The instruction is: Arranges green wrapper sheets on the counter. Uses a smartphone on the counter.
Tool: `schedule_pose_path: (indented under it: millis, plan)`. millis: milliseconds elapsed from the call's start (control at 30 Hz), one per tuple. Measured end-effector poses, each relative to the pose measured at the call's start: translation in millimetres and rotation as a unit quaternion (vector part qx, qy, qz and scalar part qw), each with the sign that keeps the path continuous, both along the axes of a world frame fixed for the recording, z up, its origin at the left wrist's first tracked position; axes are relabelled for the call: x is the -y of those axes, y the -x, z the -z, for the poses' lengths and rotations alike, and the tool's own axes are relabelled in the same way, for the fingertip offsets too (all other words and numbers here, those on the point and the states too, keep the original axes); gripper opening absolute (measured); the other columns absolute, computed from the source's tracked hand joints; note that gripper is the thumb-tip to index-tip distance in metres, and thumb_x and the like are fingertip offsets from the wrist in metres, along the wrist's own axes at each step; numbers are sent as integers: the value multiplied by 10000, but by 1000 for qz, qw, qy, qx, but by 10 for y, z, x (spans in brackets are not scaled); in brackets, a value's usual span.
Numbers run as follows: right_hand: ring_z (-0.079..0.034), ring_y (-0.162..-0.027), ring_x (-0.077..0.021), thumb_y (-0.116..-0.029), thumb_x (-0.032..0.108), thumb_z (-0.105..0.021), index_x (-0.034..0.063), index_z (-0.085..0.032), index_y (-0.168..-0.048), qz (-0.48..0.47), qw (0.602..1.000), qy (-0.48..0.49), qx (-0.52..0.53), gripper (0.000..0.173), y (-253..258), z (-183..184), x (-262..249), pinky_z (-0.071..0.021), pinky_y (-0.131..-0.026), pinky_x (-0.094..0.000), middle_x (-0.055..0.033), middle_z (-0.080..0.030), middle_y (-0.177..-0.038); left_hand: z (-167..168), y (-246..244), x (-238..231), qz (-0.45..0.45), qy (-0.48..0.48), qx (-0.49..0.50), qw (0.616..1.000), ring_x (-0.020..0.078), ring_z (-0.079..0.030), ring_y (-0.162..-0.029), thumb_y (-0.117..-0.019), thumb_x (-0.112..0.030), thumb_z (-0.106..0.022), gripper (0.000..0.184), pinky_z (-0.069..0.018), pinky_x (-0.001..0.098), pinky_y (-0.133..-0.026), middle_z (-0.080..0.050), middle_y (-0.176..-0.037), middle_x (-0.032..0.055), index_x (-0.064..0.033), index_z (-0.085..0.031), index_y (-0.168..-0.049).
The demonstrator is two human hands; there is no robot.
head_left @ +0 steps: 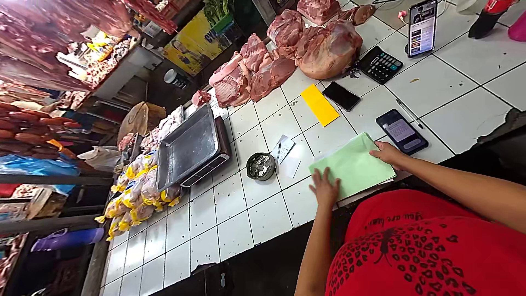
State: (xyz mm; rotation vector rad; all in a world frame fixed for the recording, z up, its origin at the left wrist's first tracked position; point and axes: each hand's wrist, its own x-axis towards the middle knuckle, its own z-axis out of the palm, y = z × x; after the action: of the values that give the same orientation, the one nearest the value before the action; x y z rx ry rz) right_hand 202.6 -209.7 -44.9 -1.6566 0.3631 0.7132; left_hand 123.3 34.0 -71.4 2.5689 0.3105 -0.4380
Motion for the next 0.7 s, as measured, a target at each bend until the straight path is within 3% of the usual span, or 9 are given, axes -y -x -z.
schedule_pose_path:
  millis: [67,133,200,267,367,467,533,567,700]
  plan:
    - [-629,-1162,-324,-1079,62,-499,-38,-463,-1448,48,999,8,-15,384,-37,-3,62,-498,-1007,-465,-287,-574,-1342,-42,-12,-84,-60,-17,21,998,564,-147,-1511,-994,-335,-633,605,-143,753,-1158,-180,-1620,376,-58,-480,-1510]
    - [-611,-1200,-347,-1077,58,-494,-36,-437,-1468,102,994,9,-27,406,-67,1,107,-490,-1019,-491,-298,-554,-1363,-78,9,-68,-111,26,114,987,548,-343,-1437,-999,-201,-619,449,-300,653,-1155,-368,-1527,386,46,-583,-1372]
    - [-599,-1232,-348,-1076,63,-496,-31,-403,-1491,153,988,-3,-34,435,-86,19,105,-489,-1032,-495,-293,-538,-1391,-146,47,113,-209,146,187,949,432,-543,-1257,-1005,-86,-580,341,-454,515,-1038,-556,-1341,342,133,-597,-1266]
    - [-584,-1258,-341,-1073,57,-497,-34,-389,-1494,181,983,-21,-37,445,-94,40,79,-484,-1044,-490,-288,-522,-1411,-282,107,442,-358,315,123,870,362,-556,-1148,-1058,-139,-525,451,-485,459,-953,-516,-1329,338,156,-427,-1384]
    - [-563,-1291,-327,-1068,30,-486,-38,-349,-1511,187,981,-41,-45,469,-81,19,-8,-475,-1061,-476,-283,-492,-1446,-504,123,892,-480,529,-73,696,359,-470,-1345,-1091,-339,-449,616,-433,444,-1077,-334,-1569,274,11,-248,-1557]
    - [-616,-1199,-282,-1053,-12,-467,0,-348,-1508,170,978,-94,-79,471,-24,-46,-139,-537,-975,-436,-241,-532,-1391,-445,-17,1111,-473,632,-94,607,254,-553,-1276,-1104,-406,-376,555,-475,384,-1041,-480,-1481,175,-66,-309,-1538]
    - [-655,-1062,-267,-1031,-19,-504,33,-361,-1498,125,977,-115,-129,491,16,-94,-179,-570,-846,-412,-214,-577,-1299,-317,-118,1113,-482,608,-17,630,238,-648,-1075,-1108,-255,-417,408,-555,402,-913,-605,-1272,177,-56,-376,-1462]
    - [-670,-1008,-272,-1018,-15,-530,30,-360,-1488,92,979,-111,-146,501,14,-99,-171,-582,-805,-410,-215,-588,-1257,-270,-156,1048,-481,565,19,670,237,-654,-1003,-1096,-158,-445,386,-562,403,-870,-610,-1216,198,-13,-382,-1448]
    - [-629,-1149,-320,-996,48,-641,15,-248,-1576,-3,995,-38,-89,702,-107,-70,42,-537,-928,-434,-266,-542,-1406,-276,-50,369,-283,349,-14,893,252,-672,-1034,-1024,-19,-543,391,-550,409,-934,-636,-1213,266,118,-471,-1383]
